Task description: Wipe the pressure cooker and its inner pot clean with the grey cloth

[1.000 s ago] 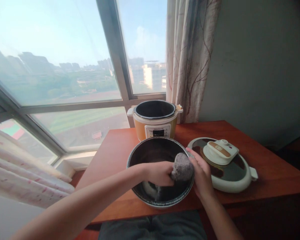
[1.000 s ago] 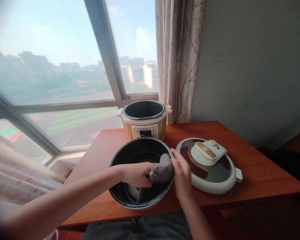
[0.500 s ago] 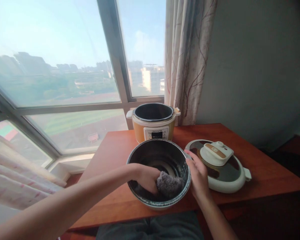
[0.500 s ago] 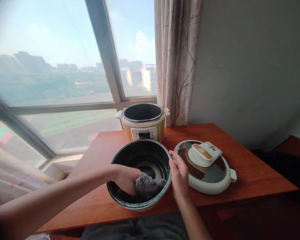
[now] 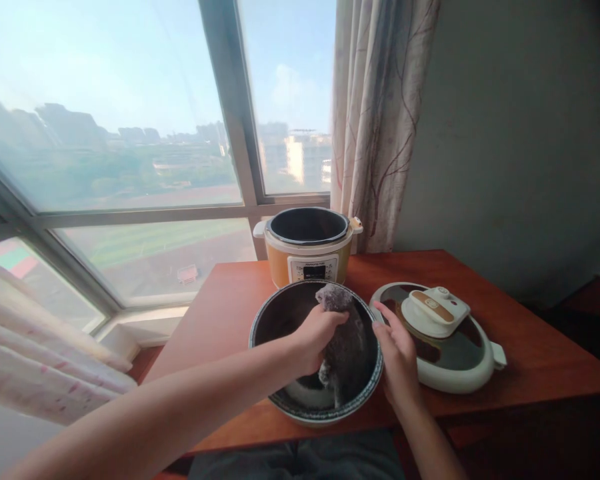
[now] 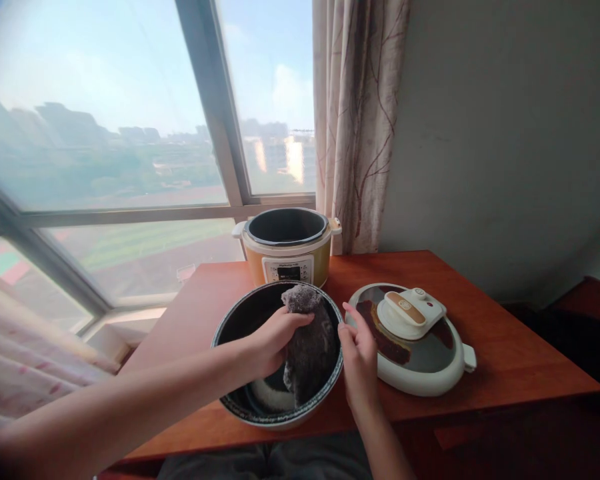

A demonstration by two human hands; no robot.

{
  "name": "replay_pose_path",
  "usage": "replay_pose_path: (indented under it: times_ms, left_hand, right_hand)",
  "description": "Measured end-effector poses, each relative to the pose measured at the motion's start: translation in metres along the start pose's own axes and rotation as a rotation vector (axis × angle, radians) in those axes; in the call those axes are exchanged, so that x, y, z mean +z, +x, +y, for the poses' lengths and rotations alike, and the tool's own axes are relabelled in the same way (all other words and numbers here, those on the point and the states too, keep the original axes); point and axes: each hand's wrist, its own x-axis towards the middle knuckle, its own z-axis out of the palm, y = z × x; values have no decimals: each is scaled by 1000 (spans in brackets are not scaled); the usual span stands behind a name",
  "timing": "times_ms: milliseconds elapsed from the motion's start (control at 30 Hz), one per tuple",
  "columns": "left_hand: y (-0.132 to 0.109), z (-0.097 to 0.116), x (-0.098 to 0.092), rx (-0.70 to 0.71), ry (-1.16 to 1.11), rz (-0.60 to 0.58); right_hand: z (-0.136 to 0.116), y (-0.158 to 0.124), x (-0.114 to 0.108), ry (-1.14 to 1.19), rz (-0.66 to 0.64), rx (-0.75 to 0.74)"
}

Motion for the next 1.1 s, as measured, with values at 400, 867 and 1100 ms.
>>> replay_pose_path:
  times_ms: [400,867,1100]
  left_hand:
    - [-3,-2,-12,427,1109,-352]
    - [-22,27,-57,316,1534,-843]
    - [-23,15,-51,312,1556,-756]
  right_hand:
    - [12,7,-3,79,-35,18]
    - [-7,39,-5,29,-143,79]
    - [-2,-22,-21,-147,54,-20]
